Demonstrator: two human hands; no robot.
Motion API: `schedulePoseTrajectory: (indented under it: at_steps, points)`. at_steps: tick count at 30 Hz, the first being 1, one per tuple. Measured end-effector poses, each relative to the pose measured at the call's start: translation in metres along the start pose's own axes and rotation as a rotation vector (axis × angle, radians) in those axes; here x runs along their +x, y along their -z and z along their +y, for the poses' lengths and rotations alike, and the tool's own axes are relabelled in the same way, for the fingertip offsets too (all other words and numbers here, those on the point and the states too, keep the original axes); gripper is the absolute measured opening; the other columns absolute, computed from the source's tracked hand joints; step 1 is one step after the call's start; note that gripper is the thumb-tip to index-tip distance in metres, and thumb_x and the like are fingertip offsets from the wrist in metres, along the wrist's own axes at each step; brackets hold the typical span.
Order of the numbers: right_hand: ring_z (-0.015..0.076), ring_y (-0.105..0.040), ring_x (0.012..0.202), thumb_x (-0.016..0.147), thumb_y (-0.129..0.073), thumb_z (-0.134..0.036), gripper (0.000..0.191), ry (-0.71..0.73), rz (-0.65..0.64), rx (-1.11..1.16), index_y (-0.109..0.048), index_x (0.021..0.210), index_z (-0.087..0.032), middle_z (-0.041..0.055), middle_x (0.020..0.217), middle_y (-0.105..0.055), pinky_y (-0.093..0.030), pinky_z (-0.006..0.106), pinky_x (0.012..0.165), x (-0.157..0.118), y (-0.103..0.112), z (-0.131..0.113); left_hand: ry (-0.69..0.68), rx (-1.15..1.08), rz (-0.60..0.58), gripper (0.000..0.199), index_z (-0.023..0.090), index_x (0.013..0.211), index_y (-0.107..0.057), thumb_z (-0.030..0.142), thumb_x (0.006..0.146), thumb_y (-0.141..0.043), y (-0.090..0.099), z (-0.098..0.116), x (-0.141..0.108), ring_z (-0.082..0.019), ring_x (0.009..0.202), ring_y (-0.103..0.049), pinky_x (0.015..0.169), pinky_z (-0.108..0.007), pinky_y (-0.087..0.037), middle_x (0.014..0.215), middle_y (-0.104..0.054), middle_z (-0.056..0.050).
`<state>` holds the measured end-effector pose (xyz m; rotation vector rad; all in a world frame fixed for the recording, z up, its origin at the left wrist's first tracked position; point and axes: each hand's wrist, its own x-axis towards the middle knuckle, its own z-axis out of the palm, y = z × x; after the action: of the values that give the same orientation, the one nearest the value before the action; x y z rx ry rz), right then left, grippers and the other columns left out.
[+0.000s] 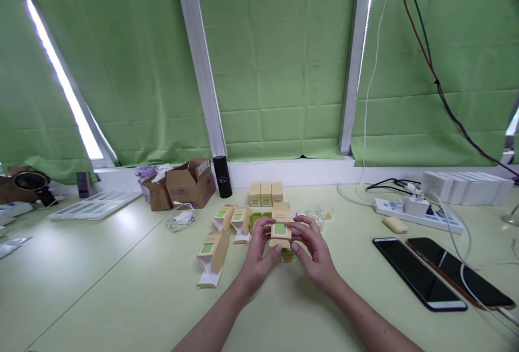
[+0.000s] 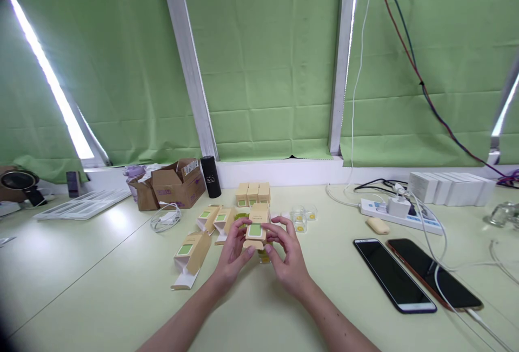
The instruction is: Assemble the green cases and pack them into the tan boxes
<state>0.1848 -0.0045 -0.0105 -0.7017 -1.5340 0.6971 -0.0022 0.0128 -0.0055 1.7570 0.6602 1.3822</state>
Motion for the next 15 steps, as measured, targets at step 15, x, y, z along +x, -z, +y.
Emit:
schedulePoseTrajectory:
  at_steps: [15]
  points:
    - [0.0267,-0.065,0.116,0.096,-0.065,-0.030,0.037,0.038,-0.020,-0.019,-0.066,0.132,-0.031,0.0113,0.141,-0.042,-0.060,0.046,0.101,-0.0005,-0.0022,-0.0045,0.069,-0.098,-0.007,0.055,0.029,0.134,-0.043,0.047,0.089,-0.071,-0.0002,0.0004,-0.0003,-0.028,0.117,-0.060,0.099,-0.044,-0.051,0.125,-0.058,-0.009]
